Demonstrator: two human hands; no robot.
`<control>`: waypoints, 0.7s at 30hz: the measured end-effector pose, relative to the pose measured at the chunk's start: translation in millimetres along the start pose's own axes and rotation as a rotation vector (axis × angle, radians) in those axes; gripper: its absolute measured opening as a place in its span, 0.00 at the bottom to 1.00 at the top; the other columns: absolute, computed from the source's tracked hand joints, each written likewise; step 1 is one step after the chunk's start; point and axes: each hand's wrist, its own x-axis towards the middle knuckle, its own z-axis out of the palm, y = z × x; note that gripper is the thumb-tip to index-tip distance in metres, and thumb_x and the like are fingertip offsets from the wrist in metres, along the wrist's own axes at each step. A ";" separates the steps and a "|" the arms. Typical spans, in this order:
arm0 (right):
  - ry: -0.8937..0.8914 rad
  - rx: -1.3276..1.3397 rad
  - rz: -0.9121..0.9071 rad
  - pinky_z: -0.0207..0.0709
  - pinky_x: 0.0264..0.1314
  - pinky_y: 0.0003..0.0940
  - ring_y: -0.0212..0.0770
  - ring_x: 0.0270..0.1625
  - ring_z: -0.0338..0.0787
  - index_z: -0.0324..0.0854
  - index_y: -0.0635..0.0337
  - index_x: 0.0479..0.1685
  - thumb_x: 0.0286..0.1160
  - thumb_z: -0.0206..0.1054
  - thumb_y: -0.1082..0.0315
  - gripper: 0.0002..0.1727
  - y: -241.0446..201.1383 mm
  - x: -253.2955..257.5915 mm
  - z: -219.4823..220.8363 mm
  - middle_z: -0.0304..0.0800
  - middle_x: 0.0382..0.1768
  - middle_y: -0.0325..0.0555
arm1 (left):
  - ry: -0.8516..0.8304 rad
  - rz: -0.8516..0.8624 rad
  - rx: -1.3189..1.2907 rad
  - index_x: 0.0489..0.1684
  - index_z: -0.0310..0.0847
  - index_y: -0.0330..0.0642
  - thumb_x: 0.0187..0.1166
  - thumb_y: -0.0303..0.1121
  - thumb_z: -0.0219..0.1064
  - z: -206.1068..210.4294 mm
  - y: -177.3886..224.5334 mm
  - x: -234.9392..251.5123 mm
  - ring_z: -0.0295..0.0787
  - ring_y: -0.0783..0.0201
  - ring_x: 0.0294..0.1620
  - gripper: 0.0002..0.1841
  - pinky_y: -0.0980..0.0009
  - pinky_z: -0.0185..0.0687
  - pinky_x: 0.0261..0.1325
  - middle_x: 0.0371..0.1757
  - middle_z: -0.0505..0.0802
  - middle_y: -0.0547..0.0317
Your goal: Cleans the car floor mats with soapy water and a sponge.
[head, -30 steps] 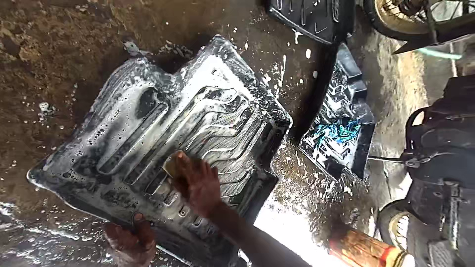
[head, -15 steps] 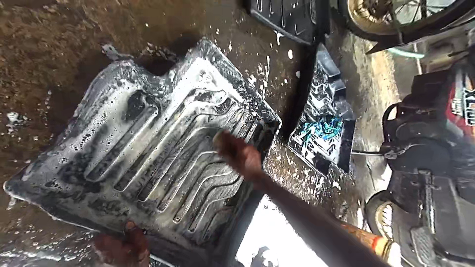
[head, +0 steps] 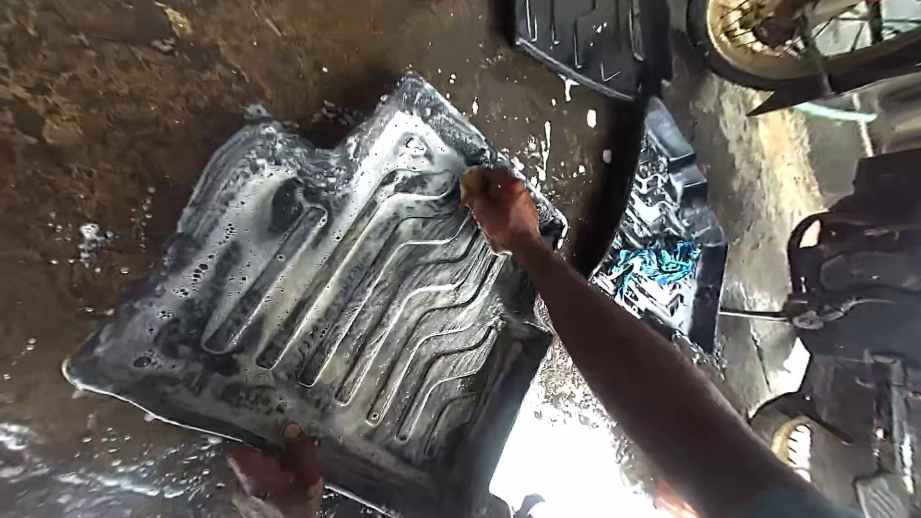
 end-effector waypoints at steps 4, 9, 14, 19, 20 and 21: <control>0.084 -0.003 -0.225 0.86 0.47 0.64 0.57 0.57 0.92 0.67 0.45 0.88 0.72 0.72 0.49 0.40 -85.0 -119.7 59.6 0.88 0.66 0.53 | -0.023 -0.025 -0.053 0.75 0.53 0.02 0.80 0.37 0.61 0.3 2.9 1.1 0.85 0.22 0.61 0.39 0.46 0.80 0.69 0.64 0.79 0.05; -0.083 -0.108 -0.408 0.83 0.55 0.69 0.58 0.62 0.92 0.68 0.34 0.89 0.79 0.66 0.43 0.36 -63.1 -74.3 43.6 0.89 0.69 0.50 | 0.011 0.016 -0.013 0.73 0.57 0.02 0.80 0.40 0.60 -0.8 -0.6 -0.5 0.86 0.18 0.54 0.39 0.40 0.81 0.62 0.61 0.80 0.04; 0.146 -0.092 -0.162 0.81 0.50 0.72 0.62 0.55 0.93 0.70 0.36 0.86 0.73 0.66 0.37 0.39 -87.6 -32.6 51.9 0.91 0.61 0.56 | -0.012 -0.017 -0.016 0.71 0.61 0.04 0.78 0.40 0.62 -4.8 10.3 4.9 0.92 0.26 0.41 0.38 0.40 0.87 0.48 0.47 0.88 0.12; -0.035 0.002 -0.718 0.82 0.53 0.59 0.53 0.57 0.92 0.76 0.33 0.82 0.69 0.74 0.43 0.36 -156.5 -175.8 108.9 0.91 0.59 0.50 | -0.010 -0.014 -0.033 0.68 0.65 0.07 0.77 0.40 0.61 -6.9 7.1 9.2 0.93 0.31 0.36 0.35 0.40 0.87 0.41 0.42 0.90 0.18; -0.048 -0.046 -0.691 0.82 0.54 0.63 0.54 0.57 0.93 0.75 0.31 0.83 0.71 0.73 0.43 0.36 -144.0 -147.2 95.8 0.93 0.60 0.49 | 0.000 -0.005 -0.035 0.68 0.65 0.06 0.78 0.40 0.61 -5.4 7.7 8.1 0.94 0.32 0.36 0.35 0.42 0.88 0.41 0.42 0.90 0.18; -0.054 -0.117 -0.603 0.81 0.54 0.67 0.57 0.58 0.93 0.72 0.31 0.86 0.75 0.69 0.42 0.35 -130.6 -107.3 77.7 0.93 0.62 0.50 | 0.006 -0.004 -0.043 0.69 0.65 0.07 0.78 0.41 0.60 -3.1 9.7 7.0 0.94 0.34 0.36 0.36 0.45 0.88 0.41 0.43 0.90 0.18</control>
